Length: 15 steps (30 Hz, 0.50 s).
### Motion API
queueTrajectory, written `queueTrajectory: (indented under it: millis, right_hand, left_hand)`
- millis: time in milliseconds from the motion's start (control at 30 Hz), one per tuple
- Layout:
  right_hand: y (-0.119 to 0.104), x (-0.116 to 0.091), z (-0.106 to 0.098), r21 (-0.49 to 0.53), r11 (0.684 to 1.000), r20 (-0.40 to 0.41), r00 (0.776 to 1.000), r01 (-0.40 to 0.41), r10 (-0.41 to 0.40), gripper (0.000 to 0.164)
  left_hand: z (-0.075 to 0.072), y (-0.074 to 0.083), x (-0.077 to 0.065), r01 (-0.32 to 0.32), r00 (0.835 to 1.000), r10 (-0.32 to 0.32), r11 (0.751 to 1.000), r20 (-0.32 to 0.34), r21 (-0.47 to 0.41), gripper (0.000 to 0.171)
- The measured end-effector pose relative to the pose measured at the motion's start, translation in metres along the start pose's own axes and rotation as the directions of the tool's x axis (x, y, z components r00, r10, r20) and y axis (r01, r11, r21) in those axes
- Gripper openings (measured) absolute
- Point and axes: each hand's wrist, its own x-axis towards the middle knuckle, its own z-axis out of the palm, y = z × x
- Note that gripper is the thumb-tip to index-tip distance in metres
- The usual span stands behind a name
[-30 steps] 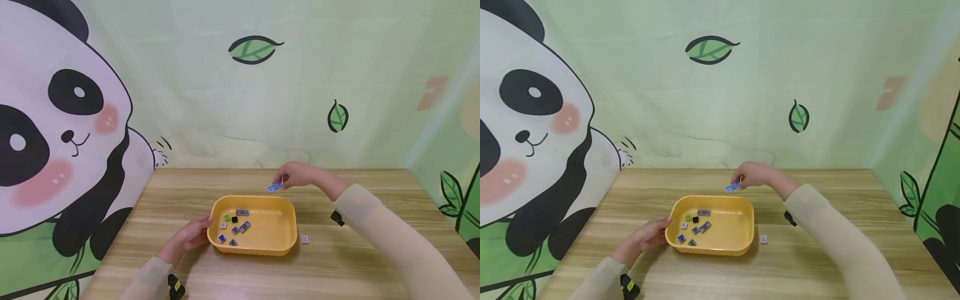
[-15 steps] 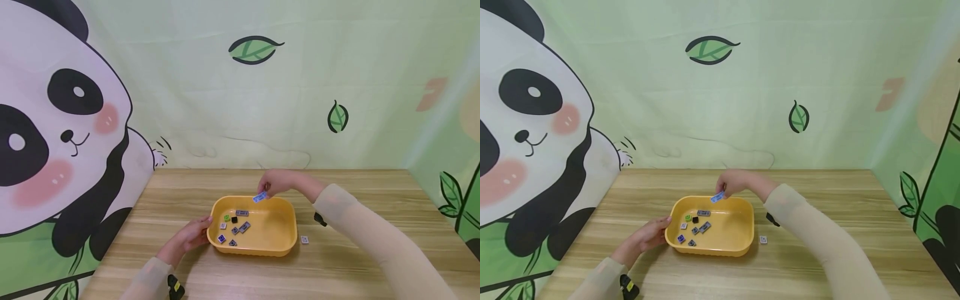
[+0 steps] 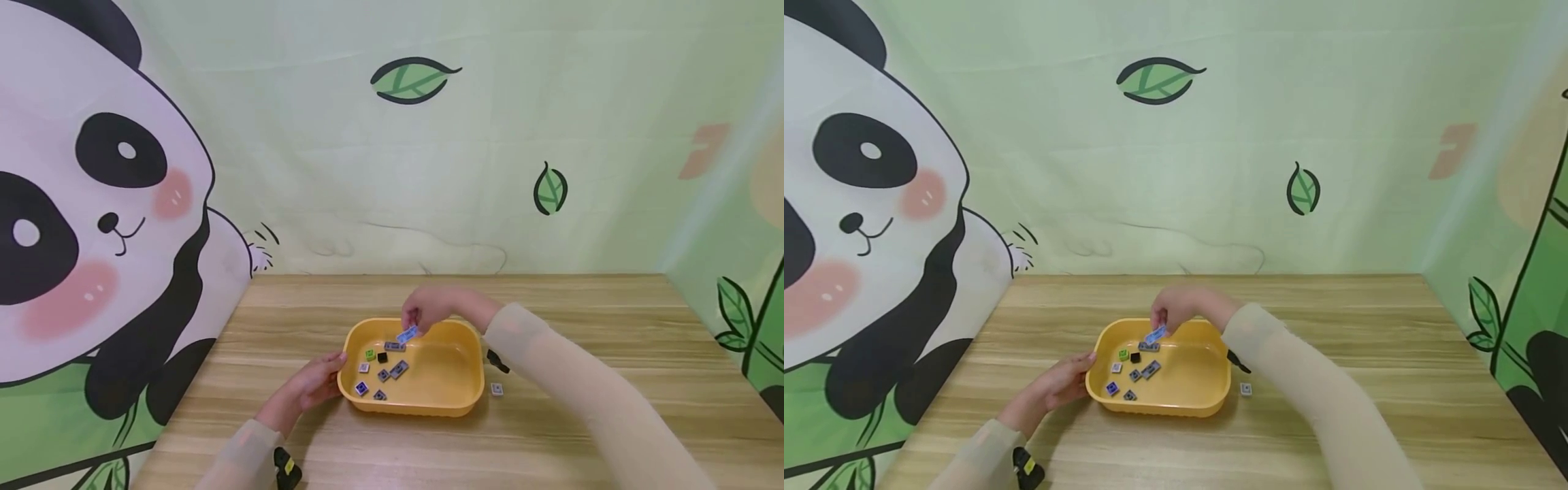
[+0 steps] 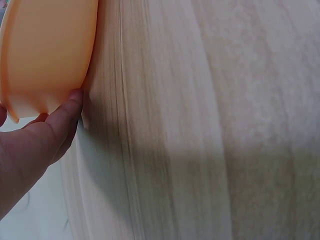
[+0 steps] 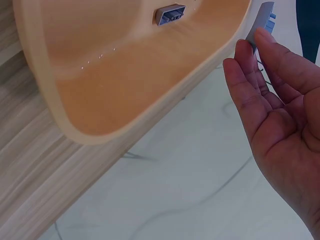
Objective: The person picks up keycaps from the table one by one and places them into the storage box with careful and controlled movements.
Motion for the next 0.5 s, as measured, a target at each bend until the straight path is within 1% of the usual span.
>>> queueTrajectory:
  millis: [167, 367, 500]
  right_hand:
    - [-0.005, 0.007, 0.006, 0.029, 1.0, 0.029, 1.0, -0.01, 0.009, 0.019]
    - [-0.011, 0.015, 0.012, -0.003, 1.0, 0.065, 0.998, 0.017, -0.017, 0.02]
    - [-0.014, 0.019, 0.018, 0.001, 1.0, 0.092, 0.996, 0.022, -0.022, 0.022]
  left_hand:
    - [-0.001, 0.002, 0.0, 0.003, 1.0, -0.003, 1.0, 0.003, -0.006, 0.061]
    - [-0.002, 0.002, 0.0, 0.006, 1.0, -0.006, 1.0, 0.006, -0.002, 0.061]
    - [-0.002, 0.001, 0.0, 0.005, 1.0, -0.005, 1.0, 0.009, -0.002, 0.062]
